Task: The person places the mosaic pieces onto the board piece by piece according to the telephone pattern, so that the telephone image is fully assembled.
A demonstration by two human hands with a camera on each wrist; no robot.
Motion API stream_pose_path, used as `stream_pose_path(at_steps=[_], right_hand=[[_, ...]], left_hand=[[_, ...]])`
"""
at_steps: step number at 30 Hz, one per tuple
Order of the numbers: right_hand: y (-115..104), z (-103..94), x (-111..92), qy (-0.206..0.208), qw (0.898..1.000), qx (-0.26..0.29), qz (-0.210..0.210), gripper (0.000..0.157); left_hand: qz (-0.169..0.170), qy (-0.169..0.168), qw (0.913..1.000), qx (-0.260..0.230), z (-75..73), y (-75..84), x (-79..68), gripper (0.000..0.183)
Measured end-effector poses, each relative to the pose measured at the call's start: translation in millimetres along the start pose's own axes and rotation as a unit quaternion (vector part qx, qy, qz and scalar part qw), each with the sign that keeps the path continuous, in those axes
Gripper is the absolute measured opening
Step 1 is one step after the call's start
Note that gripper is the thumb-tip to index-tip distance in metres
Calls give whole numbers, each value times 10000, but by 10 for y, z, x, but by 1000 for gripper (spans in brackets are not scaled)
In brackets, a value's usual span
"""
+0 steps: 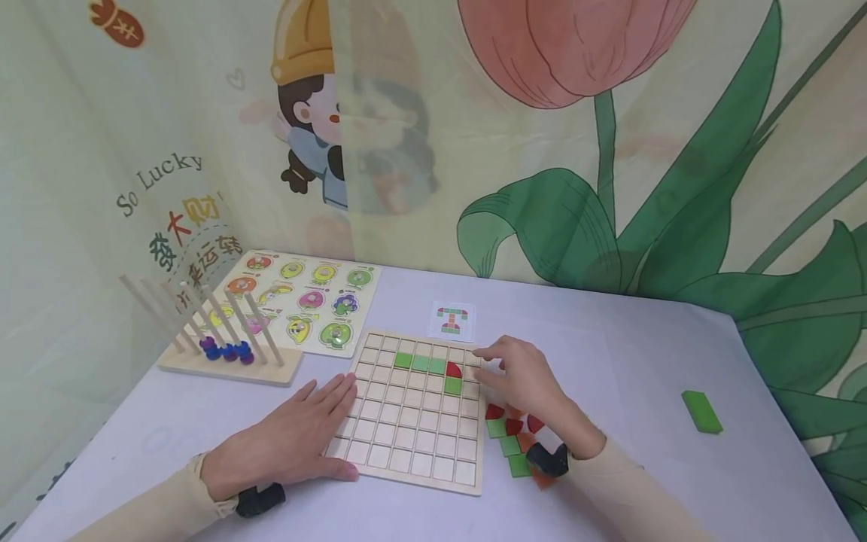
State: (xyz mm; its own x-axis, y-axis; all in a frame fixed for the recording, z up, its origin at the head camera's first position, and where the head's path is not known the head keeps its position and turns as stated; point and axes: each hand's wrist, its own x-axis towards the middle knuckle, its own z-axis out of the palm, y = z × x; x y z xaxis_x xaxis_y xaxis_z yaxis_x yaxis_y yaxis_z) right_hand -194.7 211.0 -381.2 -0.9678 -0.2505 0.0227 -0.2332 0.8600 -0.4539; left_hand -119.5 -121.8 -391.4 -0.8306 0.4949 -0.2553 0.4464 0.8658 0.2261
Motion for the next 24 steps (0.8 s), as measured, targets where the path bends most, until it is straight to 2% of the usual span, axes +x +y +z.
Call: stream_pose_path(at_steps=[6,12,18,24], right_hand=[[215,-50,-197,-136,9992,-17,377,37],[288,-24,-316,-397,9978,128,518,33],[275,34,-344,-537,9985,39,-54,25],[271,34,-343,-671,9959,22,-601,26]], left_hand=[[6,-4,10000,13,-4,6,-2,110],[-27,-35,10000,0,-4,12,0,111],[-37,-30,10000,12,-3,8,5,111],[-49,-51,10000,-13,-8,7,11,112]])
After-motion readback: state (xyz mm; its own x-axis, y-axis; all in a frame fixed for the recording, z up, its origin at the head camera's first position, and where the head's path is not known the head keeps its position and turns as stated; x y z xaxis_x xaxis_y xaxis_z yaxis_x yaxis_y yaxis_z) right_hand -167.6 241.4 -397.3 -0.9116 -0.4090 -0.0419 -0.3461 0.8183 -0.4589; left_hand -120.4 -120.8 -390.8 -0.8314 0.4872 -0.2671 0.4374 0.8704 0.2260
